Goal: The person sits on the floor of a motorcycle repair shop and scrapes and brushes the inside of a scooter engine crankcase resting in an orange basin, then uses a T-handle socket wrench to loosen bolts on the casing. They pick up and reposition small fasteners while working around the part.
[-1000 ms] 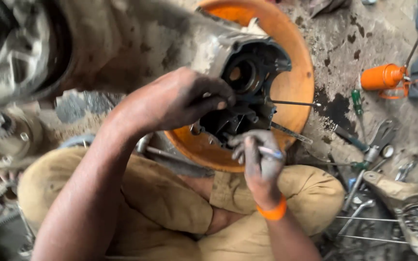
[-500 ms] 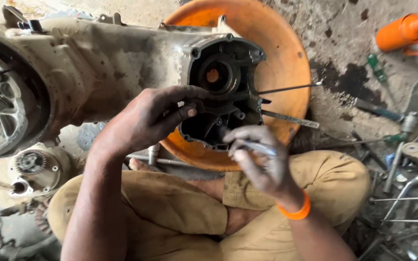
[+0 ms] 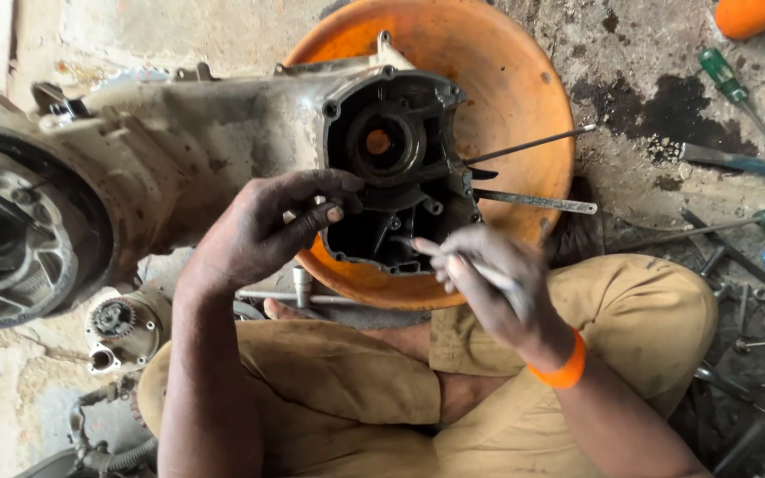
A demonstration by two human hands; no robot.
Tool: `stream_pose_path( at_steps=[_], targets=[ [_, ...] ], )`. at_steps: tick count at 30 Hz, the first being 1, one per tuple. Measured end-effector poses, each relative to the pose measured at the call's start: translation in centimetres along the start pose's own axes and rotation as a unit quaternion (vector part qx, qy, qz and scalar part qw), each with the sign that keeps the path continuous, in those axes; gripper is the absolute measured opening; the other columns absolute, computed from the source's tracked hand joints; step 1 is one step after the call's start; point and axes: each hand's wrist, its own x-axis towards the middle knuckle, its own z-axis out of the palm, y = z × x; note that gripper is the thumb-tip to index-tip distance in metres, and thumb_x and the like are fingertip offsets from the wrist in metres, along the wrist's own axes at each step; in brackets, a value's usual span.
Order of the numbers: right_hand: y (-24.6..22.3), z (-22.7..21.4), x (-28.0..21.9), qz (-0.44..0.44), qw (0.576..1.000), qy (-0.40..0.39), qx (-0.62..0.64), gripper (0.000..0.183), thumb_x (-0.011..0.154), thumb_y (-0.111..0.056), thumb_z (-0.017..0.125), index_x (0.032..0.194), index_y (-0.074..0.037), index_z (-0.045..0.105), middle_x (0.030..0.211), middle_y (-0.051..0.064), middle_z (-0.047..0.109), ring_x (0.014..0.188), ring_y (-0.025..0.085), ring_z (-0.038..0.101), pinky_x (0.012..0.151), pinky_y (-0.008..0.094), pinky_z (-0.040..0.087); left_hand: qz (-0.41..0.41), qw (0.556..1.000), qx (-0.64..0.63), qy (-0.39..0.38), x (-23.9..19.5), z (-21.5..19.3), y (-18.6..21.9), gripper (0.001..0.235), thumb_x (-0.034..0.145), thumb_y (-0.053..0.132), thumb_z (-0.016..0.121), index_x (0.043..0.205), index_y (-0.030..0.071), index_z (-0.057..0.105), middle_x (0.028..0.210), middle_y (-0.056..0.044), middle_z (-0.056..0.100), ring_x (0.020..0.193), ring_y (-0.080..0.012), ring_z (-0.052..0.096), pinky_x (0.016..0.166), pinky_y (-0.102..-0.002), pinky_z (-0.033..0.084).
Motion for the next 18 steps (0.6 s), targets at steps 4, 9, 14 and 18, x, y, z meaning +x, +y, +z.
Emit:
stream_pose_path(
  at_steps=[4,9,14,18],
  targets=[
    [-0.5,0.2,0.2,-0.056,0.998,-0.004,-0.031,0.023,0.108,-0.016,0.054,0.106,-0.001,0.071,0.09,0.008,0.074,0.073,0.011,0.073,0.061,0.023,0.063,-0.018,1.0,-0.012,-0.007,-0.1,0.0,0.2,0.033,0.101,0.014,0.066,0.132,0.004,0.067,0.105,-0.007,0.079,0.098,-0.0139,0.075,0.089,-0.031,0.062],
    [-1.0,0.3,-1.0,-0.103,0.993,-0.022,-0.061,0.016,0.098,-0.014,0.06,0.095,-0.007,0.074,0.084,0.006,0.074,0.064,0.011,0.07,0.055,0.025,0.059,-0.043,0.999,-0.005,0.002,0.0,0.1,0.4,0.034,0.098,0.014,0.068,0.131,0.003,0.068,0.106,-0.008,0.08,0.101,-0.0131,0.074,0.09,-0.031,0.061],
    [-3.5,-0.3,0.9,-0.059,0.994,-0.076,-0.056,0.015,0.099,-0.008,0.058,0.097,0.001,0.069,0.091,0.013,0.071,0.076,0.021,0.072,0.067,0.034,0.059,-0.061,0.998,-0.02,-0.006,-0.2,0.2,-0.4,0.031,0.099,0.013,0.068,0.129,0.003,0.069,0.111,-0.008,0.079,0.103,-0.01,0.069,0.093,-0.029,0.058],
    [-1.9,-0.4,1.4,-0.066,0.996,-0.066,-0.014,0.016,0.101,-0.009,0.058,0.094,0.0,0.069,0.088,0.011,0.071,0.076,0.019,0.073,0.07,0.032,0.062,-0.045,0.998,0.041,-0.01,-0.1,0.0,0.0,0.025,0.1,0.01,0.068,0.123,0.003,0.073,0.107,-0.009,0.079,0.098,-0.0111,0.068,0.087,-0.029,0.057]
  ],
)
